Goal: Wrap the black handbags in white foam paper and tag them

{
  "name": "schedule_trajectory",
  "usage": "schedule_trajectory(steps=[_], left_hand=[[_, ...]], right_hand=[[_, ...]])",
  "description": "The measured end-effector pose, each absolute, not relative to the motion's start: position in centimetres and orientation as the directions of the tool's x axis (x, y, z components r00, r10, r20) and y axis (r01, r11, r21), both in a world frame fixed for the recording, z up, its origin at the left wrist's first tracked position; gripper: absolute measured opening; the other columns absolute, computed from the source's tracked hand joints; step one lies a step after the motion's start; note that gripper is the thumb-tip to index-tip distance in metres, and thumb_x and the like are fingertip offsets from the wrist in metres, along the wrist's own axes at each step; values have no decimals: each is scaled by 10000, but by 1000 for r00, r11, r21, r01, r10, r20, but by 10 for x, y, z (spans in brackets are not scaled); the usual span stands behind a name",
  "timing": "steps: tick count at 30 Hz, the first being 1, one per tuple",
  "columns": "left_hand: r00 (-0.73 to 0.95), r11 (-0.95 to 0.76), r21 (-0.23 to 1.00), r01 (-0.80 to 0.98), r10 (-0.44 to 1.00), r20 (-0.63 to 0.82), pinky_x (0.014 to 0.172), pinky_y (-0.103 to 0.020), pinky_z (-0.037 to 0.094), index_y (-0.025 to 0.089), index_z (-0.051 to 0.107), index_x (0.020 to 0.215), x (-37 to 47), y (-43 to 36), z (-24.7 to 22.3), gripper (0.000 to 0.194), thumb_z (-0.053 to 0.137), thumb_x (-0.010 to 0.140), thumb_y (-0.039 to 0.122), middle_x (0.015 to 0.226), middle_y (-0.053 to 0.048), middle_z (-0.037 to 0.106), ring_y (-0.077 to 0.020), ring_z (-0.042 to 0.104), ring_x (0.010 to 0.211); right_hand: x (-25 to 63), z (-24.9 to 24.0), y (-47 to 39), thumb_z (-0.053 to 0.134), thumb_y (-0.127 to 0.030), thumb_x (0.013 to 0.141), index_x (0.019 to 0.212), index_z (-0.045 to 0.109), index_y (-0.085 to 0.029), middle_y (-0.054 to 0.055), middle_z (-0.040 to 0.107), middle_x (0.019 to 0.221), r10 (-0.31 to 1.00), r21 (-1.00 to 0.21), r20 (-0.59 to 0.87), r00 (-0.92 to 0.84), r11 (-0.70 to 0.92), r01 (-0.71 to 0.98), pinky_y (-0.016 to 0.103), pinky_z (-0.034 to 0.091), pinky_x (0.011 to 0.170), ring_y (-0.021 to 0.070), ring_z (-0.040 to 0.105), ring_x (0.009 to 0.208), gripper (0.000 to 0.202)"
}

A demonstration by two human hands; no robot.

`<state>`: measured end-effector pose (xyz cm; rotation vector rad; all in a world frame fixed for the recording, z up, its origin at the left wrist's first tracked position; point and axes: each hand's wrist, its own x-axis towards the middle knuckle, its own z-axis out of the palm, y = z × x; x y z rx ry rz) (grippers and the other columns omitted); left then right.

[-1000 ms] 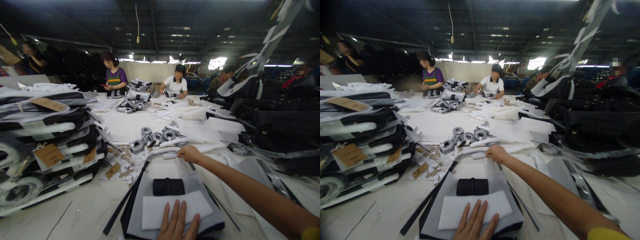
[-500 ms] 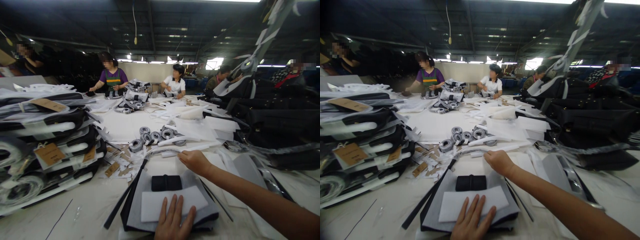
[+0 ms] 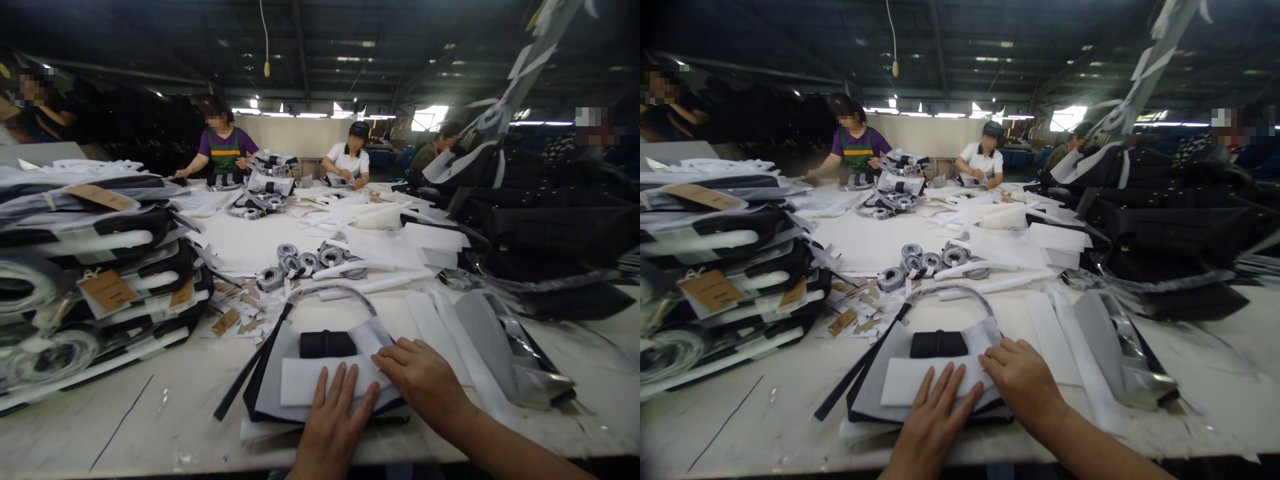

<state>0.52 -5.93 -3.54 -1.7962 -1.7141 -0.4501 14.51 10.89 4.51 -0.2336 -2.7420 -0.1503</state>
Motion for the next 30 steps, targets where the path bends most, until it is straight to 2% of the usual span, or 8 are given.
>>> schedule_trajectory(steps=[4, 8, 14, 18, 21, 25, 30], left_hand=[[75, 29, -159, 987, 787, 612, 1190, -474, 282, 325, 432, 1481, 7, -59, -42, 445, 333, 1049, 293, 1444, -15, 572, -241, 512, 1347], [18, 44, -81, 996, 772, 636, 1192, -466, 307, 343, 457, 1462, 10, -56, -50, 428, 385, 1040, 344, 1436, 9, 578, -226, 486, 1368], [-26, 57, -36, 998, 820, 571, 1150, -485, 393, 343, 477, 1445, 13, -56, -49, 415, 406, 1037, 324, 1465, 5, 550, -230, 473, 1383], [-27, 49, -24, 999, 829, 559, 1132, -495, 418, 292, 521, 1416, 14, -57, -45, 405, 384, 1037, 254, 1461, -7, 555, -235, 501, 1357], [-32, 52, -21, 998, 837, 546, 1138, -490, 411, 285, 469, 1457, 14, -58, -43, 442, 388, 1029, 208, 1485, -12, 530, -229, 480, 1376], [-17, 51, -48, 998, 846, 533, 1134, -498, 404, 367, 324, 1523, 14, -59, -40, 496, 377, 1041, 264, 1563, -14, 424, -231, 439, 1410], [81, -26, -106, 994, 828, 555, 1238, -511, 208, 376, 385, 1490, 12, -60, -37, 446, 370, 1045, 375, 1609, 73, 315, -209, 357, 1456]], right_hand=[[151, 42, 100, 753, -132, 830, 946, 696, -222, -14, 693, 852, 159, 9, 432, -888, 983, 181, 352, 368, 804, 211, 555, 810, 158], [157, 41, 90, 648, -145, 920, 953, 690, -203, 12, 683, 870, 166, -14, 443, -881, 984, 178, 349, 369, 830, 214, 545, 834, 79], [168, 42, 79, 482, -173, 1010, 1006, 689, -194, 35, 673, 876, 165, 6, 437, -884, 983, 186, 351, 365, 811, 216, 532, 810, 209], [174, 42, 71, 394, -169, 1031, 1058, 694, -170, 57, 676, 896, 159, 21, 457, -875, 982, 189, 368, 376, 803, 222, 526, 798, 300], [177, 42, 64, 357, -165, 1037, 1057, 704, -159, 69, 678, 885, 154, 30, 480, -864, 981, 192, 378, 397, 799, 227, 536, 802, 348], [179, 37, 59, 371, -164, 1032, 1067, 709, -147, 79, 670, 855, 160, 20, 498, -852, 980, 196, 382, 451, 764, 228, 555, 789, 340], [186, 17, 61, 402, -112, 1015, 1065, 708, -116, 97, 688, 903, 119, -1, 602, -789, 989, 149, 394, 534, 898, 221, 616, 894, 310]])
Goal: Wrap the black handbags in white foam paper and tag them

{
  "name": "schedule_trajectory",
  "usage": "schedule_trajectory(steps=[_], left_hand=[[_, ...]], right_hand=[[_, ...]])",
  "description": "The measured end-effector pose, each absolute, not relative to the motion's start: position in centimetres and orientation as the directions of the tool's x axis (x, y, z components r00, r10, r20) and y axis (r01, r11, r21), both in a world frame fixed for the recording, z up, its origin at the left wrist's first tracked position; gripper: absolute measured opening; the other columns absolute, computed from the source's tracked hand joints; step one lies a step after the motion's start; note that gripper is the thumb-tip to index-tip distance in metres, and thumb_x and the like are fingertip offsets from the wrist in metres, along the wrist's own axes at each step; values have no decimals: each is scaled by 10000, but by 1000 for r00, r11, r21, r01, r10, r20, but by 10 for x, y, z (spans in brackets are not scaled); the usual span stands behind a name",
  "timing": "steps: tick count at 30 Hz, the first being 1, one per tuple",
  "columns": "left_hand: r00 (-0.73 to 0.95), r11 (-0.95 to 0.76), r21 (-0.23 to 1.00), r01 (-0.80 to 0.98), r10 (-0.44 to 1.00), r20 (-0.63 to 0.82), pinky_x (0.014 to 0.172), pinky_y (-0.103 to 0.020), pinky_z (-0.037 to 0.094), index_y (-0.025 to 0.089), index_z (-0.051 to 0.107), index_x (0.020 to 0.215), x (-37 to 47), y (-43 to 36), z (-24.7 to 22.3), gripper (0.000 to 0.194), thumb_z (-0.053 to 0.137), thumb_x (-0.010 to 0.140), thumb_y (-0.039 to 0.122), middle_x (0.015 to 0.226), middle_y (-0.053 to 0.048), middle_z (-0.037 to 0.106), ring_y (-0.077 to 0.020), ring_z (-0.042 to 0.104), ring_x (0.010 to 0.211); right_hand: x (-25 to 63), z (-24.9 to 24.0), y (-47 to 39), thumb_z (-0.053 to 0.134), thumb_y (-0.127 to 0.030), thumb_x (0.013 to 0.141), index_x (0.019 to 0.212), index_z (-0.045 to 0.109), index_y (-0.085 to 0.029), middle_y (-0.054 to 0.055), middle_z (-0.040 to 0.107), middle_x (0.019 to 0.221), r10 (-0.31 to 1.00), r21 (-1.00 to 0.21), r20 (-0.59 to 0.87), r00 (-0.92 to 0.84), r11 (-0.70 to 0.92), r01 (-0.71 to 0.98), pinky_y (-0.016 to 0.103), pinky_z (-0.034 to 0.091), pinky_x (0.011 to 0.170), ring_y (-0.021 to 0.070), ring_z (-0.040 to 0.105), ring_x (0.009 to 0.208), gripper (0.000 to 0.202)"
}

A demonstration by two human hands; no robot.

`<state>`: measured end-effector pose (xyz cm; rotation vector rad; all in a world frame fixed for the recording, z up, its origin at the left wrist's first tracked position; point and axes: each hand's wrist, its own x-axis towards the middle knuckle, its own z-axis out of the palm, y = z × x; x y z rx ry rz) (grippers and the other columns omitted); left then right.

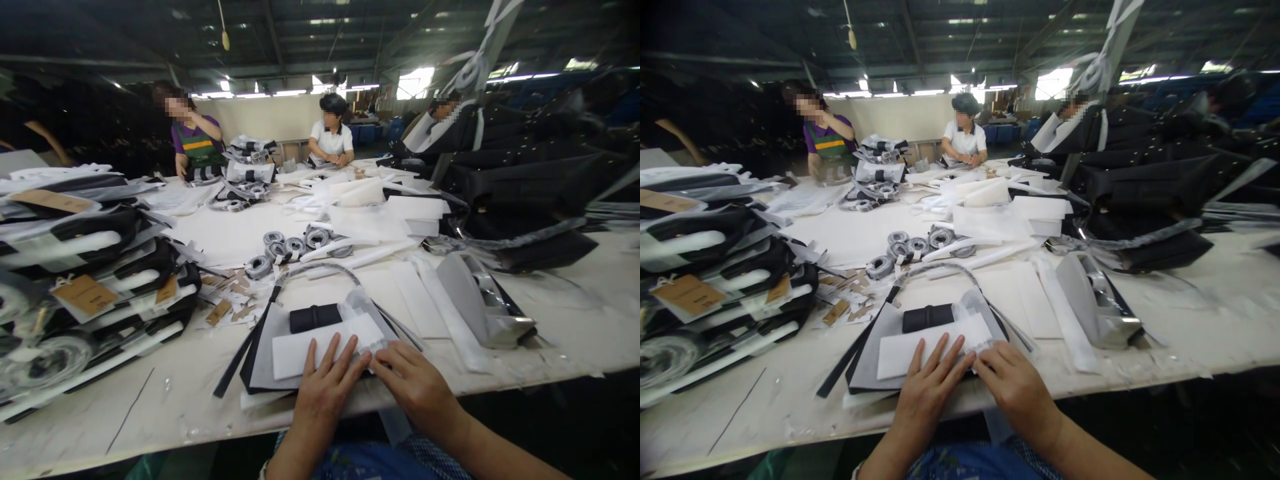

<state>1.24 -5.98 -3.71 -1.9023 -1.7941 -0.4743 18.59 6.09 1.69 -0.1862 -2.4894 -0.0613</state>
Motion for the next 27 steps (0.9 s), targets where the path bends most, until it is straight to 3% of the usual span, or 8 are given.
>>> schedule_trajectory(steps=[5, 13, 18, 23, 27], left_hand=[[102, -55, -99, 994, 818, 566, 1269, -496, 66, 396, 441, 1450, 13, -60, -40, 416, 403, 1036, 406, 1574, 134, 358, -181, 388, 1431], [127, -97, -83, 992, 812, 570, 1264, -493, 95, 411, 451, 1444, 12, -59, -36, 409, 396, 1040, 381, 1520, 105, 461, -191, 466, 1378], [134, -105, -83, 991, 803, 581, 1264, -495, 98, 401, 473, 1436, 13, -58, -34, 405, 394, 1039, 385, 1478, 89, 524, -200, 503, 1347], [183, -134, -127, 983, 801, 569, 1236, -517, 201, 383, 465, 1449, 12, -56, -34, 420, 412, 1033, 359, 1460, 41, 553, -235, 519, 1336], [211, -164, -134, 977, 808, 551, 1182, -502, 324, 380, 432, 1470, 8, -57, -34, 436, 393, 1039, 328, 1482, 22, 531, -251, 511, 1344]], right_hand=[[197, -10, 62, 406, -74, 1000, 1124, 693, -88, 126, 714, 998, 82, -18, 692, -718, 995, 96, 423, 560, 996, 218, 657, 1021, 314], [218, -14, 67, 481, -69, 973, 1287, 637, -155, 98, 742, 1081, 147, -150, 647, -748, 987, 65, 444, 530, 1066, 191, 666, 1103, 362], [215, -12, 75, 546, -98, 965, 1310, 634, -158, 116, 713, 1210, 181, -121, 627, -758, 983, 135, 466, 490, 1102, 222, 625, 1198, 362], [218, -17, 82, 462, -73, 980, 1386, 579, -176, 111, 689, 1272, 156, -153, 620, -768, 985, 77, 405, 527, 1068, 212, 575, 1280, 434], [245, -28, 74, 454, -15, 935, 1445, 510, -171, 113, 627, 1368, 150, -120, 590, -793, 988, 98, 471, 447, 1136, 237, 470, 1380, 537]])
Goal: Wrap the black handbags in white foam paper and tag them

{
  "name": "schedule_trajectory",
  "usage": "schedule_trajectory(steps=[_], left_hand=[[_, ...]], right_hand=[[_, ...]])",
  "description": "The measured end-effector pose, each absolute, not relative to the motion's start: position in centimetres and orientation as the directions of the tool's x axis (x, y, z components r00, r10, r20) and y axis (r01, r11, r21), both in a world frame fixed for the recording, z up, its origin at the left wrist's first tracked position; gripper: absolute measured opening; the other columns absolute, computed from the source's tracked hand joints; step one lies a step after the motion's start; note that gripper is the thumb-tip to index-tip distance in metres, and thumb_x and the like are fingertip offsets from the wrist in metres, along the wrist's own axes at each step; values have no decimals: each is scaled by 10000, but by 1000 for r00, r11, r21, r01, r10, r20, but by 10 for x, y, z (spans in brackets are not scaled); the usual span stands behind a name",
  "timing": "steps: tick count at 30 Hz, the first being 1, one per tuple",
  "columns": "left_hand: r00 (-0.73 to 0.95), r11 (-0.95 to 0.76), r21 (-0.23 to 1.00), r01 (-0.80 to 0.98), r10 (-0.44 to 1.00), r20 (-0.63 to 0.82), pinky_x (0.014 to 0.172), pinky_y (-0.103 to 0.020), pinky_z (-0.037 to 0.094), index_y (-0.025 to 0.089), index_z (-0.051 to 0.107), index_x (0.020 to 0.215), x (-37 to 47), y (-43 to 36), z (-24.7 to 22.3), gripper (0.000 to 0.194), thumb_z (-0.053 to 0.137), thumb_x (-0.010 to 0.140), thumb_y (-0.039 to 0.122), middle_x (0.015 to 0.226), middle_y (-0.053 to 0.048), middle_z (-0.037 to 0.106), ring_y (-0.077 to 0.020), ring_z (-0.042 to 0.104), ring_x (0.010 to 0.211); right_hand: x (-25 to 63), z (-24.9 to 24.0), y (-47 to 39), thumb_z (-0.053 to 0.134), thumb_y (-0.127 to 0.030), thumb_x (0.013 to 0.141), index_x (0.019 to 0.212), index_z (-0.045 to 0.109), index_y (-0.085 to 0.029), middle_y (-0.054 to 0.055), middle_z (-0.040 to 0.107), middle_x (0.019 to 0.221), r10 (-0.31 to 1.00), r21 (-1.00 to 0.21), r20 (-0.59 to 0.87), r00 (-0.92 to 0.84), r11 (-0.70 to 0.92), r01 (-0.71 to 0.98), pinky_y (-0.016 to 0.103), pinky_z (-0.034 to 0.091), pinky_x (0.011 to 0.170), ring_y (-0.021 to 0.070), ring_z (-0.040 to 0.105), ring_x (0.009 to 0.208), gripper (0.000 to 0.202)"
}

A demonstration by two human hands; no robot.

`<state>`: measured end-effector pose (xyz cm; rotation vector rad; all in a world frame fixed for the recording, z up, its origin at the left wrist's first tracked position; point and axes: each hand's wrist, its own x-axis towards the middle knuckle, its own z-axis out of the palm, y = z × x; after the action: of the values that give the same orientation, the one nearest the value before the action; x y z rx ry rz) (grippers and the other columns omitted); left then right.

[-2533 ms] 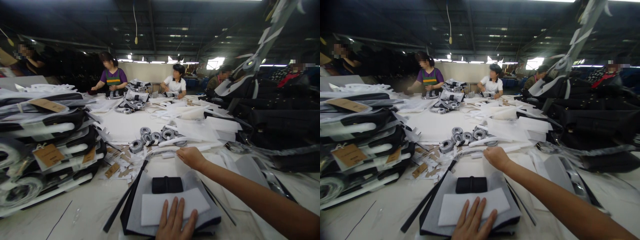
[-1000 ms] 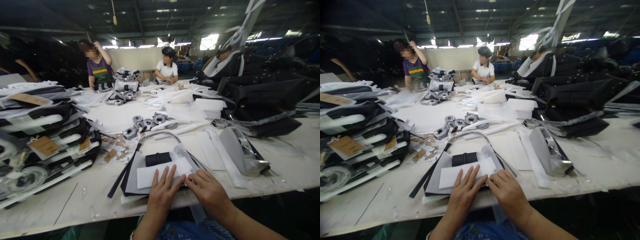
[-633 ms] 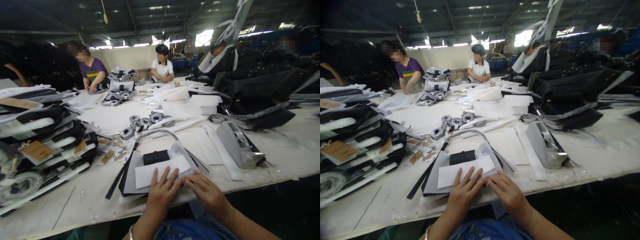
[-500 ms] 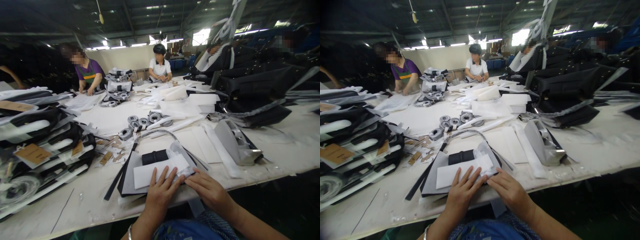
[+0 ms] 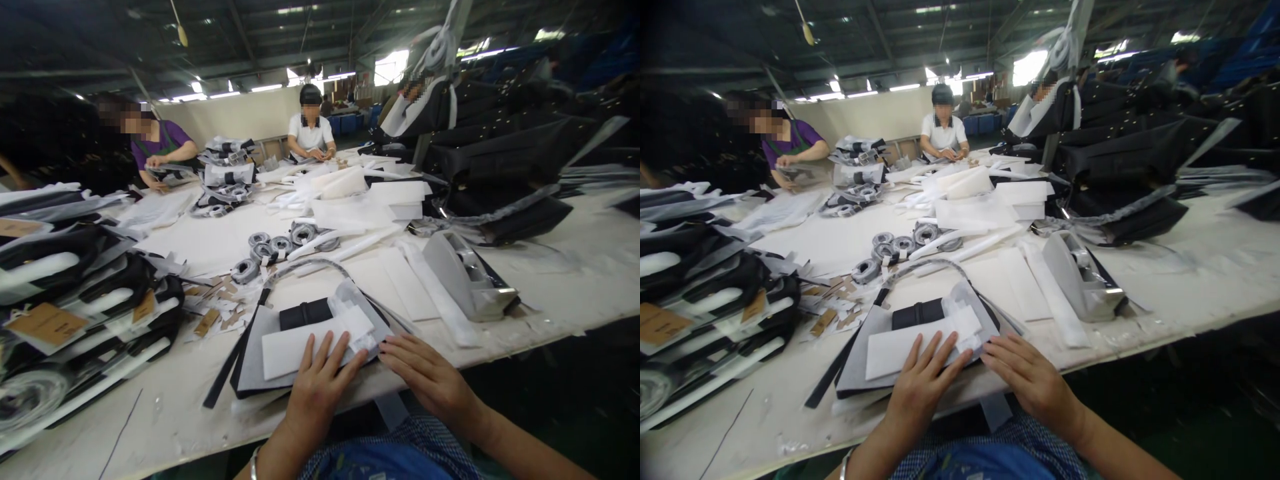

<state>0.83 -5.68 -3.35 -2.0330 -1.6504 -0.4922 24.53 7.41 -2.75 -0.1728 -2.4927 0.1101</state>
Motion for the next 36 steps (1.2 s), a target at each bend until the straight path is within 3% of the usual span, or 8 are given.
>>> schedule_trajectory(steps=[3, 7, 15, 19, 26, 31, 36], left_hand=[[193, -160, -108, 981, 809, 555, 1163, -495, 355, 395, 417, 1474, 7, -58, -34, 439, 379, 1042, 328, 1502, 28, 507, -254, 494, 1360], [179, -151, -97, 984, 818, 546, 1172, -482, 346, 410, 400, 1477, 8, -58, -35, 440, 384, 1041, 355, 1525, 43, 477, -243, 483, 1368], [190, -132, -145, 981, 827, 530, 1183, -482, 337, 408, 388, 1485, 7, -61, -36, 458, 420, 1033, 339, 1547, 52, 445, -243, 478, 1372], [225, -133, -208, 969, 824, 520, 1152, -480, 386, 400, 411, 1476, 7, -60, -35, 472, 467, 1021, 286, 1528, 29, 474, -248, 494, 1360], [194, -120, -168, 978, 813, 549, 1148, -476, 398, 427, 449, 1442, 9, -58, -39, 450, 507, 1011, 310, 1504, 53, 502, -229, 502, 1354], [180, -136, -121, 983, 822, 540, 1141, -483, 409, 438, 465, 1428, 9, -59, -39, 445, 528, 1003, 320, 1490, 50, 519, -226, 504, 1354], [168, -160, -61, 985, 835, 524, 1157, -494, 388, 433, 467, 1430, 8, -60, -38, 453, 537, 997, 319, 1499, 53, 508, -231, 498, 1360]], right_hand=[[266, -42, 62, 437, 6, 882, 1467, 488, -179, 98, 553, 1451, 99, -43, 476, -874, 995, 90, 496, 381, 1172, 255, 401, 1424, 615], [268, -63, 52, 436, -25, 887, 1474, 479, -199, 79, 502, 1492, 2, -14, 353, -935, 1000, -4, 467, 396, 1155, 245, 364, 1437, 614], [247, -72, 62, 382, -119, 1025, 1287, 645, -135, 113, 704, 1242, 9, -119, 578, -816, 990, -73, 432, 423, 1137, 211, 577, 1277, 372], [260, -73, 63, 394, -141, 1015, 1258, 663, -144, 101, 720, 1208, 17, -122, 572, -820, 990, -64, 421, 438, 1128, 216, 624, 1219, 362], [266, -65, 49, 417, -172, 1013, 1230, 688, -146, 82, 717, 1205, -64, -27, 563, -824, 995, -96, 345, 497, 1069, 206, 668, 1151, 348], [264, -50, 40, 426, -138, 1006, 1251, 678, -147, 87, 718, 1210, 3, -101, 570, -822, 993, -67, 344, 472, 1095, 195, 651, 1179, 352], [254, -17, 45, 430, -154, 1023, 1203, 685, -139, 84, 753, 1135, 26, -156, 572, -820, 985, -78, 322, 520, 1053, 165, 702, 1081, 312]])
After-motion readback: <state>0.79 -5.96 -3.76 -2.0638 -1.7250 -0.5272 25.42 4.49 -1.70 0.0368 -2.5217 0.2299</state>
